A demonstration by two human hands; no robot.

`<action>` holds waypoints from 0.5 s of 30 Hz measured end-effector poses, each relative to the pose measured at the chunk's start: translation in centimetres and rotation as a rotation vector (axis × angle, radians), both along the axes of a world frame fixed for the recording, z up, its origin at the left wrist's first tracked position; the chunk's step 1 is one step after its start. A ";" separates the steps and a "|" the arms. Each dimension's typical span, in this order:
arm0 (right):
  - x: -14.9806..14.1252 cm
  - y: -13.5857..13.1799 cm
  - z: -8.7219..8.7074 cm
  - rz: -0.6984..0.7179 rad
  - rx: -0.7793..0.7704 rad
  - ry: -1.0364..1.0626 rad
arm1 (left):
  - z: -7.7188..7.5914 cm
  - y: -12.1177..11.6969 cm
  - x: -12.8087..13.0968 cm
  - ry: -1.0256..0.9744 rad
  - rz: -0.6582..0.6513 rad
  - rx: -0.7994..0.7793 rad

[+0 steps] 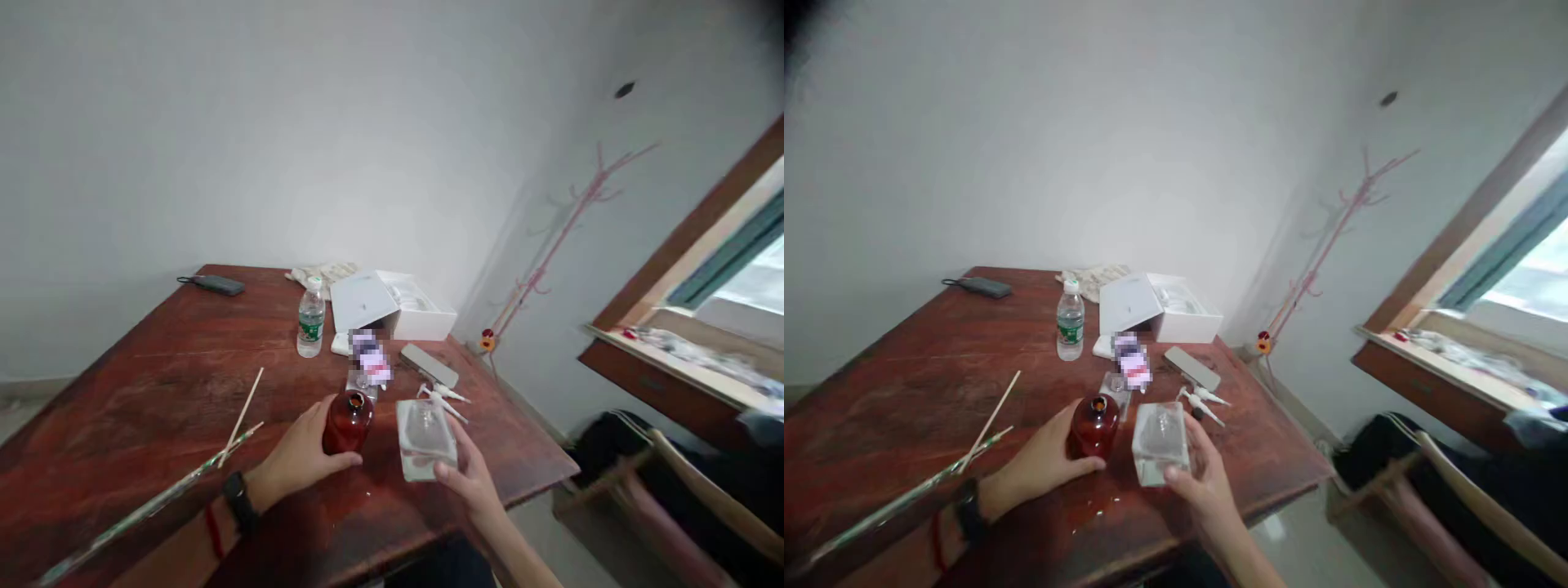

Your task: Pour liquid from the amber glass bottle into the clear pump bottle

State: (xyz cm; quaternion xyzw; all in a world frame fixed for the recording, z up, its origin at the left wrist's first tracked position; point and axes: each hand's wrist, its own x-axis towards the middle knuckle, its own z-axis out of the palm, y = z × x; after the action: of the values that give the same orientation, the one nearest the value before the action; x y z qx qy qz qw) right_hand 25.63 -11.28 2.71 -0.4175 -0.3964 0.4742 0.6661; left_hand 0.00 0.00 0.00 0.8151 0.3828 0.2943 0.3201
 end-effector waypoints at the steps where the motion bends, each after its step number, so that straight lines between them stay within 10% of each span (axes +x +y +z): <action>1: 0.0 -0.2 -0.1 0.005 -0.010 0.000 | -0.1 0.0 0.0 -0.015 0.003 -0.005; 15: 3.8 0.7 -2.5 0.079 0.007 -0.185 | 0.2 -0.7 -0.2 -0.141 -0.080 -0.028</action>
State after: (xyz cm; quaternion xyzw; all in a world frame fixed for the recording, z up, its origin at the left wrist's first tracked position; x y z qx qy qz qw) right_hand 29.38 -10.58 0.21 -0.4412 -0.4739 0.4581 0.6091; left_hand -0.19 -0.69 0.19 0.8025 0.3305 0.3322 0.3692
